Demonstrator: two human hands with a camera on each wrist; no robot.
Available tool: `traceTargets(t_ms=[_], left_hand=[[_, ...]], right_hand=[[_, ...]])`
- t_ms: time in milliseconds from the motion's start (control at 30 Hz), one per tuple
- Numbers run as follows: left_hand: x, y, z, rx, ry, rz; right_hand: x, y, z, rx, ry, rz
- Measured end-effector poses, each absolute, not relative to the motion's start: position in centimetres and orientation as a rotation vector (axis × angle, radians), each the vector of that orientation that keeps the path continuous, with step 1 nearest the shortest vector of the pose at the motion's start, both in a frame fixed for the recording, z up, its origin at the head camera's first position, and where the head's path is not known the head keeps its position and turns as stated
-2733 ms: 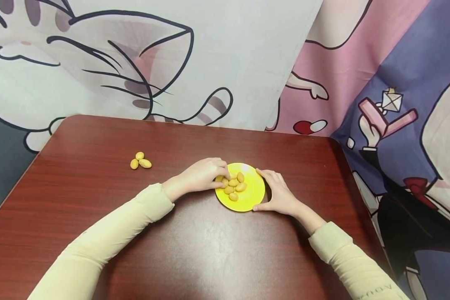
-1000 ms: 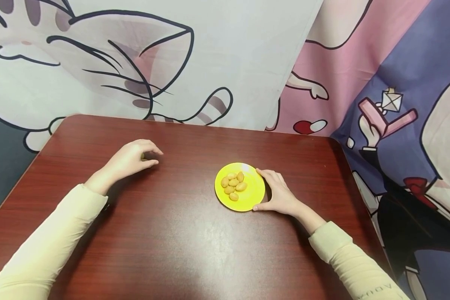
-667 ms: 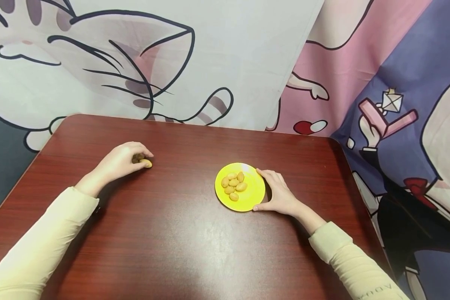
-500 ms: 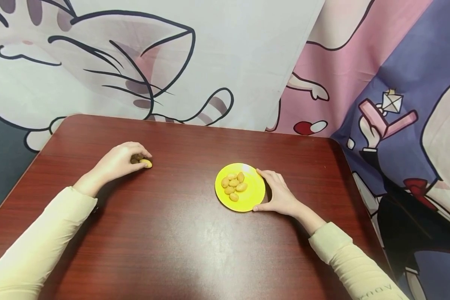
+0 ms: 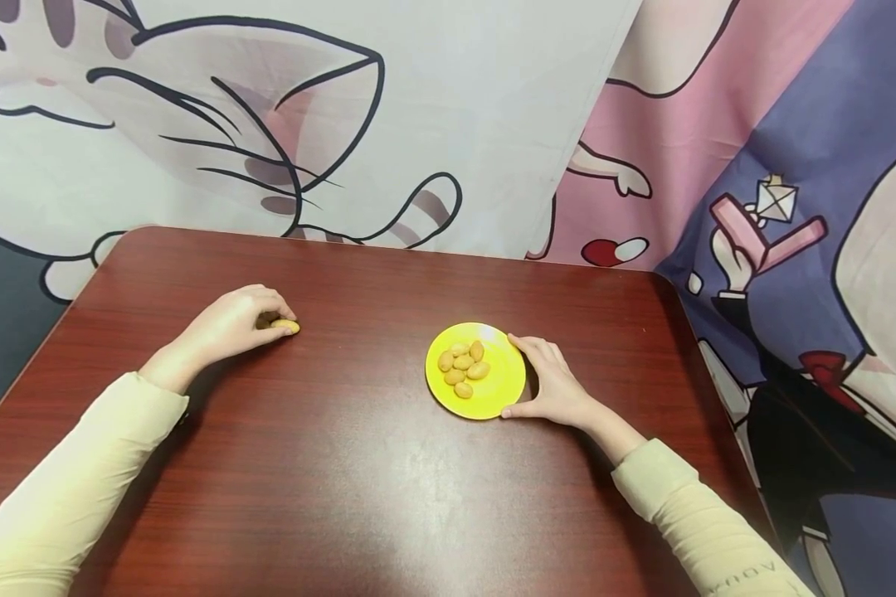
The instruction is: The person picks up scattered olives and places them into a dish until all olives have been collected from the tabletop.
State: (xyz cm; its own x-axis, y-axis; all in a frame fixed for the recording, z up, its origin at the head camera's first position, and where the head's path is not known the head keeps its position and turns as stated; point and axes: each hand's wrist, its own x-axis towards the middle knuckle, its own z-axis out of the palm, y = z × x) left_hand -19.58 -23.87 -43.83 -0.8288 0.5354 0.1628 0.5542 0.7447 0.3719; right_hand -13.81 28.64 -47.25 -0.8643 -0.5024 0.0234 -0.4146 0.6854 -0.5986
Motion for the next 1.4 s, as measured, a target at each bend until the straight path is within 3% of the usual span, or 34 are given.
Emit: traceTargets(t_ms=[633, 1400], left_hand=[[-19.9, -22.0, -43.5, -0.918, -2.833, -0.682], [-20.5, -13.4, -42.3, -1.113, -2.706, -0.797]], right_hand=[[-13.8, 28.7, -47.3, -0.755, 2.758, -0.924], [-13.7, 28.7, -47.2, -0.774, 2.757, -0.922]])
